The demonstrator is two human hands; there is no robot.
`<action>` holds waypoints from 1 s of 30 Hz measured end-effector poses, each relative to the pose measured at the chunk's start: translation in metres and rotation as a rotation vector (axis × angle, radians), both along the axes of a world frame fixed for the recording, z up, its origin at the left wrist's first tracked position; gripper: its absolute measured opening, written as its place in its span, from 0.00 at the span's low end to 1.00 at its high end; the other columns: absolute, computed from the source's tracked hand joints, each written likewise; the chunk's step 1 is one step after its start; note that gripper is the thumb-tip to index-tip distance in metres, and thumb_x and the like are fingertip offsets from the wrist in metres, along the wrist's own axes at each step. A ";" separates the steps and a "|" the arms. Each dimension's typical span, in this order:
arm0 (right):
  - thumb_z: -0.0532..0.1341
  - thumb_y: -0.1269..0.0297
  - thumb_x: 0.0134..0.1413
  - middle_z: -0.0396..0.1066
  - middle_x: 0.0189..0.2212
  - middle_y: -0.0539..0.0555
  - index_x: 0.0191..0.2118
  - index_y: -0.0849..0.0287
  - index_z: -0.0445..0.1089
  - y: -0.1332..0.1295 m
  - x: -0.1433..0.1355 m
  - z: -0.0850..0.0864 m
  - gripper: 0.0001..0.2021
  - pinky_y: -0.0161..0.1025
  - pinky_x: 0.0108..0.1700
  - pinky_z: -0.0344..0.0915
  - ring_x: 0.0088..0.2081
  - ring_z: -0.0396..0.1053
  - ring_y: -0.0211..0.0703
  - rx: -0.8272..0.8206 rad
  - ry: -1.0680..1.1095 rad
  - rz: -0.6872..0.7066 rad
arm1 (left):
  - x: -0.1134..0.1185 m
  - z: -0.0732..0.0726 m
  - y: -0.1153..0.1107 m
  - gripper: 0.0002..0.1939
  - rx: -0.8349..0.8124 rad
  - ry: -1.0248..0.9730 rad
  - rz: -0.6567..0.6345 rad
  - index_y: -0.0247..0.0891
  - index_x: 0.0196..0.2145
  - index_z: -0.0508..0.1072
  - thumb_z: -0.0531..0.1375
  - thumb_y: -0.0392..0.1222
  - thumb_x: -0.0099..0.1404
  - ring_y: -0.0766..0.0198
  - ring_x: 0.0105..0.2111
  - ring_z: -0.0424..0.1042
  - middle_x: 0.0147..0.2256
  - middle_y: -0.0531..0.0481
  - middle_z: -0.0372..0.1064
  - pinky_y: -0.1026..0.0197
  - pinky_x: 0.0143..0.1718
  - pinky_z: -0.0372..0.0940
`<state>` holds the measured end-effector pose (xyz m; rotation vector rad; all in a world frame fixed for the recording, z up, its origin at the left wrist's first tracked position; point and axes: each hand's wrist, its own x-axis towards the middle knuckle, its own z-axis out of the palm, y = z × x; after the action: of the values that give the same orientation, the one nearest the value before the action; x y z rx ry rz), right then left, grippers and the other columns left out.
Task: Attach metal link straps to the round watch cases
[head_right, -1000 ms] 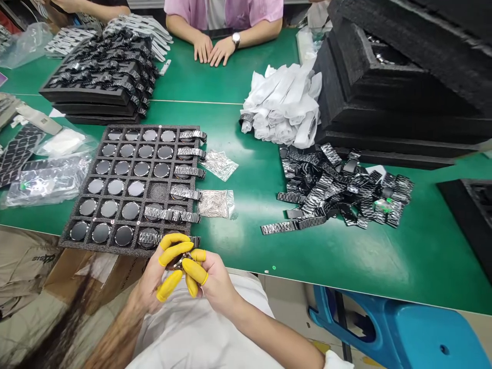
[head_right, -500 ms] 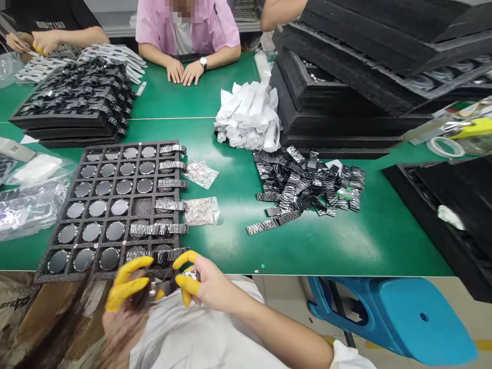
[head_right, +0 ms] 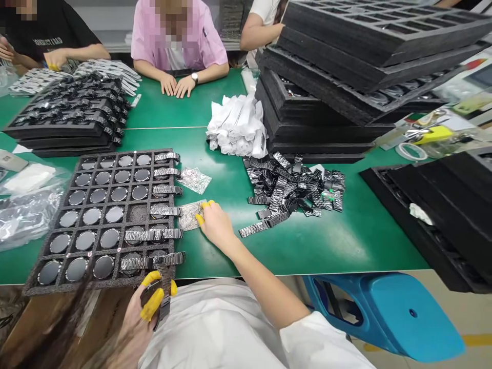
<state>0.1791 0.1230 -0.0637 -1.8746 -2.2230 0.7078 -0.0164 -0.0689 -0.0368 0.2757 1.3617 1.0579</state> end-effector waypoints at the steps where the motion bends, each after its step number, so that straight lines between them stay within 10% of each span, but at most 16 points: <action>1: 0.59 0.64 0.72 0.73 0.52 0.65 0.55 0.62 0.69 0.003 -0.005 0.002 0.11 0.44 0.50 0.67 0.56 0.71 0.56 0.001 -0.041 0.011 | 0.002 0.002 0.001 0.32 0.006 -0.008 -0.016 0.42 0.45 0.77 0.79 0.59 0.48 0.66 0.25 0.73 0.31 0.52 0.79 0.69 0.22 0.63; 10: 0.58 0.75 0.64 0.79 0.39 0.63 0.42 0.63 0.73 0.016 0.006 0.003 0.07 0.42 0.42 0.65 0.41 0.77 0.53 -0.107 0.046 0.008 | 0.004 0.004 -0.004 0.32 0.041 -0.011 -0.046 0.42 0.48 0.78 0.78 0.61 0.51 0.66 0.25 0.72 0.32 0.49 0.79 0.67 0.25 0.65; 23: 0.65 0.43 0.59 0.74 0.27 0.51 0.34 0.56 0.75 0.010 0.058 -0.044 0.19 0.38 0.31 0.62 0.28 0.65 0.42 -0.082 0.670 -0.156 | -0.009 -0.018 -0.008 0.43 -0.042 -0.025 0.018 0.33 0.52 0.81 0.81 0.61 0.43 0.74 0.18 0.60 0.30 0.44 0.79 0.71 0.17 0.52; 30: 0.74 0.41 0.49 0.73 0.25 0.48 0.34 0.55 0.68 0.007 0.057 -0.028 0.24 0.34 0.24 0.59 0.23 0.65 0.37 -0.067 0.964 -0.405 | -0.007 0.003 0.007 0.29 0.162 0.262 -0.087 0.38 0.52 0.80 0.77 0.53 0.56 0.56 0.42 0.80 0.46 0.40 0.81 0.61 0.42 0.75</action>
<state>0.2364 0.1305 -0.0916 -1.4412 -1.1948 1.2498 -0.0234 -0.0618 -0.0333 0.6058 1.4835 1.0885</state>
